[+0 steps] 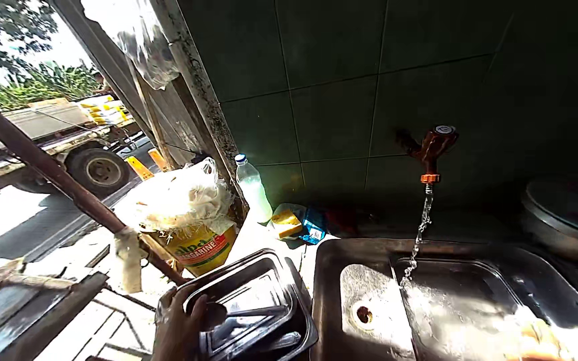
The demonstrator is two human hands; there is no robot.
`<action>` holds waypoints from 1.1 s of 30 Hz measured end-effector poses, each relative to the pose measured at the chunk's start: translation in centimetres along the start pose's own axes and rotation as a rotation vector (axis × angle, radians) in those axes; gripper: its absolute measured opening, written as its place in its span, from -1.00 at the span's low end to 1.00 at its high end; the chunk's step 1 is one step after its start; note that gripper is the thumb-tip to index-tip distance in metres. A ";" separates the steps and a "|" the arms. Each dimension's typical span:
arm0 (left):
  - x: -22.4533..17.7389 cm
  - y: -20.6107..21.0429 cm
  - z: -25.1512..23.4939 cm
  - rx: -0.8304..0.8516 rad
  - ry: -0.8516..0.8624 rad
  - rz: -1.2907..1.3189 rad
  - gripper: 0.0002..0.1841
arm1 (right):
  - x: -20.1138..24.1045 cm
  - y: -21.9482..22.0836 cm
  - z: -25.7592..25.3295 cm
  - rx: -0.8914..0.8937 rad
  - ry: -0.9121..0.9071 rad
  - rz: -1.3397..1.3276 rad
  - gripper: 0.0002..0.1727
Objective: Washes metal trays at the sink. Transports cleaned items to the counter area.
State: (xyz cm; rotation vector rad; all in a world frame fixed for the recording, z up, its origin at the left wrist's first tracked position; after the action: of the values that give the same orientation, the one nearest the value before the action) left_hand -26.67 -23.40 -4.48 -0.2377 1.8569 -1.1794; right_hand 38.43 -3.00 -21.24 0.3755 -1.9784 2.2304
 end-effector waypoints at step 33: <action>-41.0 27.1 6.9 0.812 0.722 -0.145 -0.65 | 4.8 -21.3 -6.2 -0.253 -0.214 0.017 -0.70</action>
State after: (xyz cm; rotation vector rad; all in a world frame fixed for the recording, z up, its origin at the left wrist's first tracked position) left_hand 10.03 9.96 -3.41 0.5894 1.7542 -2.2104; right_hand 38.90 5.52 -0.26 0.5874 -2.3440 1.9863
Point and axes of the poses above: each hand's wrist, its own z-axis away from the middle knuckle, its own y-axis out of the palm, x = y × z, the point moved 5 cm from there along -z, towards the middle knuckle, and after that the axes turned 10 degrees about -y, right-handed, at the moved point
